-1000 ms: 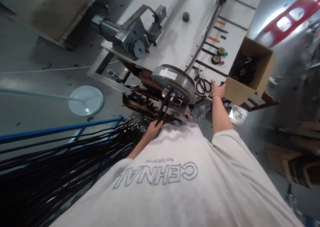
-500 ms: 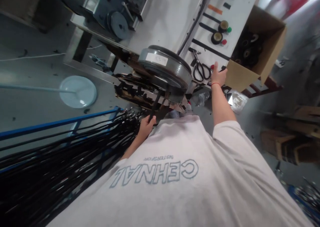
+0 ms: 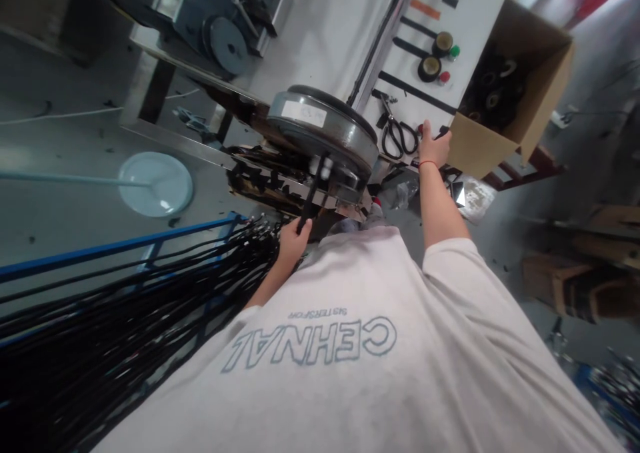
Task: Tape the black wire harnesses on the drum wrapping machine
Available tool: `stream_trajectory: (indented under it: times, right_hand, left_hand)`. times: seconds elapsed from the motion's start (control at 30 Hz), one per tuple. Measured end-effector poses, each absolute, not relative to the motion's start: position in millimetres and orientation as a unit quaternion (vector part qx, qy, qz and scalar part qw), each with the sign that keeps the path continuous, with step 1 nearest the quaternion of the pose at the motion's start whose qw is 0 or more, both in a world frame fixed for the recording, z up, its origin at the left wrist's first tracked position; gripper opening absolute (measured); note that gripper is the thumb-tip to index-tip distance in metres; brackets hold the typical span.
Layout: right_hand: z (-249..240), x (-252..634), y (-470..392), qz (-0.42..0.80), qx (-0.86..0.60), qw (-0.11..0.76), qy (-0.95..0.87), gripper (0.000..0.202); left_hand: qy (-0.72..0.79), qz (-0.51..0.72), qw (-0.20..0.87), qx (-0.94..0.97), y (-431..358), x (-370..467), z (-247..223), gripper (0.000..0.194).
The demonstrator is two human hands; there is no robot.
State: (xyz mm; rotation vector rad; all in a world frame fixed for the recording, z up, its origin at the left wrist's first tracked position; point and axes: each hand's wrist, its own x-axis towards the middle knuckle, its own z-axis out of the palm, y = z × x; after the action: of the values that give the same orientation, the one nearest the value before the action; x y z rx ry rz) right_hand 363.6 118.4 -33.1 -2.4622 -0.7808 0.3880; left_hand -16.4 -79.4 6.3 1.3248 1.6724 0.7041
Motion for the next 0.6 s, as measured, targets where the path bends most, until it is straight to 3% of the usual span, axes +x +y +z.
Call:
stream_trajectory:
  times: [0.27, 0.4, 0.6]
  right_hand:
    - [-31, 363, 117, 0.154, -0.908, 0.262, -0.287, 0.075]
    - [-32, 366, 118, 0.151, -0.909, 0.260, -0.289, 0.076]
    - [-29, 364, 119, 0.143, -0.918, 0.235, -0.287, 0.076]
  left_hand:
    - [0.670, 0.274, 0.394, 0.567, -38, 2, 7, 0.030]
    - [0.699, 0.256, 0.348, 0.570, -41, -7, -15, 0.027]
    - [0.765, -0.001, 0.397, 0.506, -100, -33, -74, 0.016]
